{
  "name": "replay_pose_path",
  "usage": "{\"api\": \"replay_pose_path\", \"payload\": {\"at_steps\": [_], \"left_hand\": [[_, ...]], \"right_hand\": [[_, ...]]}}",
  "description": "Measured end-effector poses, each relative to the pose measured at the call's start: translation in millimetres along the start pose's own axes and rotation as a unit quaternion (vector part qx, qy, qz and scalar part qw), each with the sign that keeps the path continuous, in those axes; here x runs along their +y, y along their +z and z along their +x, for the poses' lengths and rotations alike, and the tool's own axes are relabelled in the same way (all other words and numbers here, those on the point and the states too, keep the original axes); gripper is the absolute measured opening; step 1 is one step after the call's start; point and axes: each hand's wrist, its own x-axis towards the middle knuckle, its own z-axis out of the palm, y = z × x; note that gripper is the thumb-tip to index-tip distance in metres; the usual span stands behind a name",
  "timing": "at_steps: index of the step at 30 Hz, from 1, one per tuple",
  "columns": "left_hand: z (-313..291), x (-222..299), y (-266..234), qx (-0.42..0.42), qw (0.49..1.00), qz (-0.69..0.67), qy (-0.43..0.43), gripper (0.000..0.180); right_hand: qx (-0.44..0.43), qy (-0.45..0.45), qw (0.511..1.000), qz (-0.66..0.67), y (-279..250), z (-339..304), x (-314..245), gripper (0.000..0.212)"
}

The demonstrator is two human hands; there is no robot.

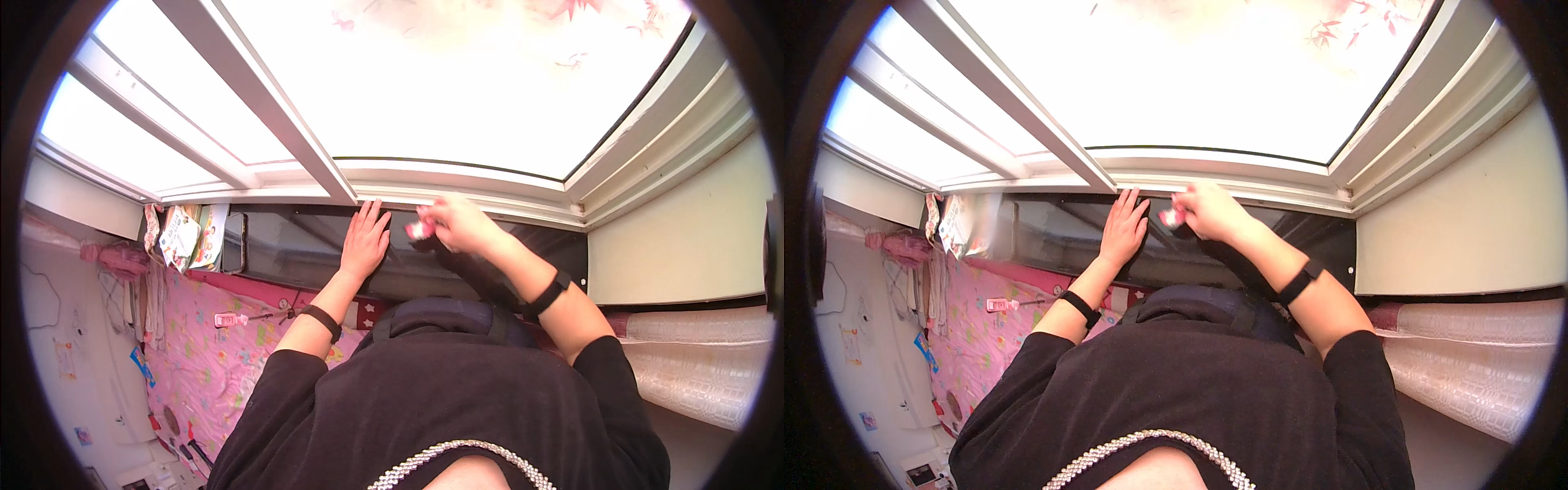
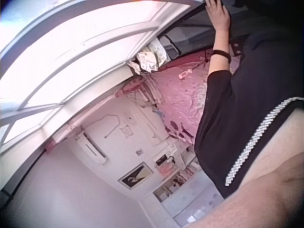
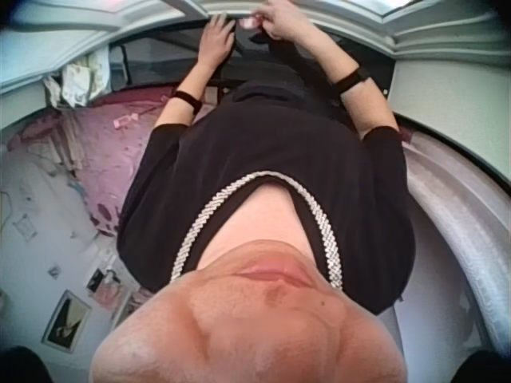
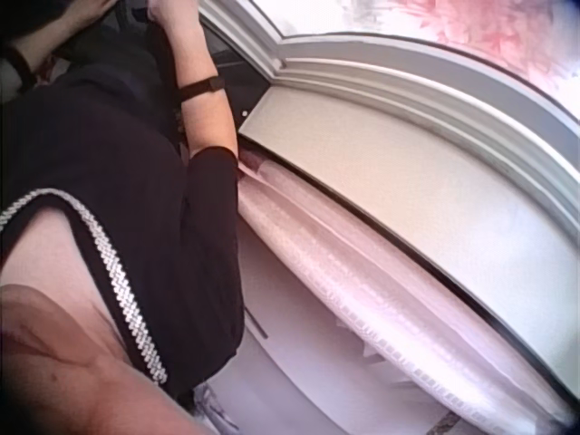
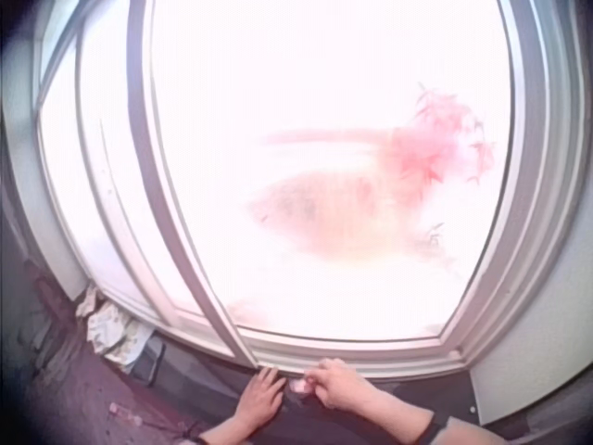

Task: Wiping a window ledge with a pink cloth and opening the window.

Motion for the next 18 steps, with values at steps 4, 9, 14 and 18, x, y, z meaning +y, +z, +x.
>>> {"api": "replay_pose_path", "payload": {"at_steps": [4, 9, 14, 18], "left_hand": [[3, 1, 0, 0.013, 1.0, -0.007, 0.008, 0.038], [4, 2, -1, 0.008, 1.0, -0.015, -0.003, 0.038], [4, 0, 0, 0.003, 1.0, -0.01, -0.004, 0.037], [1, -1, -1, 0.001, 1.0, -0.007, -0.004, 0.036]], "right_hand": [[0.037, 0.01, 0.999, -0.013, 21, 47, 1, 0.025], [-0.051, 0.025, 0.988, -0.146, 72, 63, 7, 0.035], [-0.027, 0.04, 0.974, -0.221, 88, 52, 16, 0.032], [-0.057, 0.071, 0.973, -0.211, 54, 26, 24, 0.028]]}}
